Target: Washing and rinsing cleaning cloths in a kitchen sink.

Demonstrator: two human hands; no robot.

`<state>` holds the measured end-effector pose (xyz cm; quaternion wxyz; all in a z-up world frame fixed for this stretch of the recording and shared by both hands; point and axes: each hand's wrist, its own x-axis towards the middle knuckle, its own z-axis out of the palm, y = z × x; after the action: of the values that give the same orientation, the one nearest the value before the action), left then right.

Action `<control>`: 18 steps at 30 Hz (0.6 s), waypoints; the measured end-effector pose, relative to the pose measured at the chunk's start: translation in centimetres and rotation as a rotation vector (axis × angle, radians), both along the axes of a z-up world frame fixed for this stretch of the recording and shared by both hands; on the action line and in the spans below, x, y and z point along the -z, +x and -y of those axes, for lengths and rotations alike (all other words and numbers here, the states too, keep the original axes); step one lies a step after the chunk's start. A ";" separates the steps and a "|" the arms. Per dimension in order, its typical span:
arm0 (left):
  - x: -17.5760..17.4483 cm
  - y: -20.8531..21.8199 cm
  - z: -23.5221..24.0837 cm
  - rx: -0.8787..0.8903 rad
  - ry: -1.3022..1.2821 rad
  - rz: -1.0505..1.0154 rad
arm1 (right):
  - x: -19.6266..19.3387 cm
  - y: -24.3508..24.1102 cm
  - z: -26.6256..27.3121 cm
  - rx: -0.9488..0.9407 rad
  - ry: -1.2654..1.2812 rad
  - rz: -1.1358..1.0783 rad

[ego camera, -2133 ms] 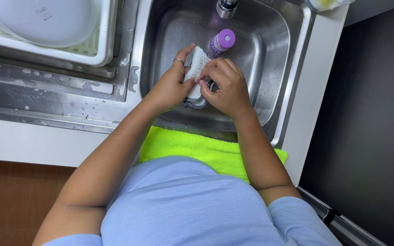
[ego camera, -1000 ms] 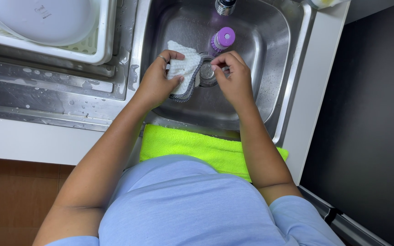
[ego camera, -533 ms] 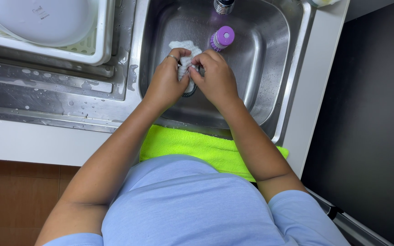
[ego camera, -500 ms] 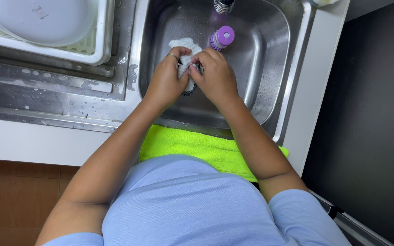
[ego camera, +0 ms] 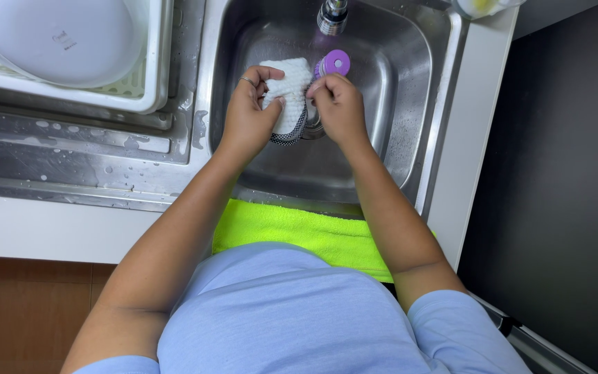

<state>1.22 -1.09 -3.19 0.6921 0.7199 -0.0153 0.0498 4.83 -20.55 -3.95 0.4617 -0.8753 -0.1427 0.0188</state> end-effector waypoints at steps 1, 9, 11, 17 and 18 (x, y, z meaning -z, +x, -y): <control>0.0 0.5 -0.1 0.052 -0.156 -0.080 | 1.4 0.1 0.3 0.104 0.219 -0.221; -1.7 3.7 -0.9 0.214 -0.456 -0.441 | -2.1 -1.0 -2.1 0.186 0.871 -0.860; -0.9 4.8 -2.0 0.028 0.135 -0.067 | -1.1 -0.8 -1.9 0.086 1.006 -0.627; 1.9 10.6 -4.7 -0.438 0.551 0.334 | -1.5 -0.7 -1.6 0.147 0.956 -0.680; 2.3 11.5 -4.8 -0.439 0.550 0.334 | -1.6 -0.7 -1.7 0.146 0.955 -0.680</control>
<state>12.70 3.73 -5.49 0.4339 0.8468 0.0138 0.3074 4.15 -18.87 -2.33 0.8246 -0.5228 0.0813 0.2003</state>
